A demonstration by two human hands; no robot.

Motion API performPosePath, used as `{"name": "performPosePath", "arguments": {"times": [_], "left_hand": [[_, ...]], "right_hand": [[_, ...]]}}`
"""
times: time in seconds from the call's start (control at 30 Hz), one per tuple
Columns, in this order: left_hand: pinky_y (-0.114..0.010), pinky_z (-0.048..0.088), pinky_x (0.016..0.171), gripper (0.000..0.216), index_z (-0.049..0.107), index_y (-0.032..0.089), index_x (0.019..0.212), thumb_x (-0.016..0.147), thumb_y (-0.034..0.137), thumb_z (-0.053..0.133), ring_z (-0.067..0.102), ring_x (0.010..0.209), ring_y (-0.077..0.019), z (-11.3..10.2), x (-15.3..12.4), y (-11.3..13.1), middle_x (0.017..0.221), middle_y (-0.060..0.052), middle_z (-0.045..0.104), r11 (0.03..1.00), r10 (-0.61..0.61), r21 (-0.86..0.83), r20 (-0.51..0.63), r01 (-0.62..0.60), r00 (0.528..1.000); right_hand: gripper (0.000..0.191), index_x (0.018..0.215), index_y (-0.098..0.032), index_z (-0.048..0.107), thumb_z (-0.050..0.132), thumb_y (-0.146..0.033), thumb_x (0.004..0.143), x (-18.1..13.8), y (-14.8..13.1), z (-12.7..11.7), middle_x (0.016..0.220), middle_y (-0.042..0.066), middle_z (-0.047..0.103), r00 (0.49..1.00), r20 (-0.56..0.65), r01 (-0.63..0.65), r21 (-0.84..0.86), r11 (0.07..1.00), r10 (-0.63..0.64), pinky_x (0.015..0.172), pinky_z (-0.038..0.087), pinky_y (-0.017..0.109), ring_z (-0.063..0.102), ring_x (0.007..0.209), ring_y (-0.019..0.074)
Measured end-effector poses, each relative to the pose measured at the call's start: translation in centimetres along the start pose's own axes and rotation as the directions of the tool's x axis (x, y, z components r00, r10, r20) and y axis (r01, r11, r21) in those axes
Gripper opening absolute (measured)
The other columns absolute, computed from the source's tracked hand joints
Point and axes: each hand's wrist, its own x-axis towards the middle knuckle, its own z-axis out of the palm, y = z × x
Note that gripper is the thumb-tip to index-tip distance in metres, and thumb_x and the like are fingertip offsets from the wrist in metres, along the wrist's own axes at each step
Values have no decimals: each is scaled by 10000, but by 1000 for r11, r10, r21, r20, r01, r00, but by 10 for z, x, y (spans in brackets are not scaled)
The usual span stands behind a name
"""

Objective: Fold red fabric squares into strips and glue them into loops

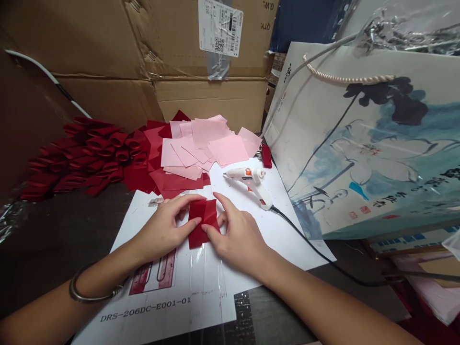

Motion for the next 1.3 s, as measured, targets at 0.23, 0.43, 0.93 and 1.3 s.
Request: {"name": "performPosePath", "arguments": {"times": [0.23,0.43,0.93,1.3], "left_hand": [[-479,428,911,442,488,223,1264,841,218,618,547,1025,-266,2,1,-4,1194,-98,580,991,84,109,-37,-80,996],[-412,468,844,114,552,189,930,837,207,616,545,958,-232,1,0,-2,1087,-82,522,986,128,124,-100,-115,987],[-382,471,854,236,643,206,1070,835,188,642,579,934,-200,-4,4,-1,1037,-50,602,991,-6,-129,-185,-18,983],[-313,543,885,309,602,191,1001,741,178,767,636,974,-168,-1,6,6,1047,-30,642,651,-129,-751,-251,-109,959]], "right_hand": [[343,1176,-207,642,612,-312,851,1,3,-1,1009,84,629,965,-78,211,-330,920,-249,623,456,346,567,677,168],[211,1071,-188,663,569,-264,898,2,4,-9,1135,67,659,947,41,322,-140,936,-319,719,507,324,635,869,174],[198,1050,-208,626,555,-178,868,7,9,-13,1016,60,682,955,-70,283,-67,957,-287,693,538,345,646,783,174],[632,1417,-276,332,627,-412,875,5,0,-11,812,4,662,995,99,-54,558,828,-2,657,498,344,605,686,163]]}}
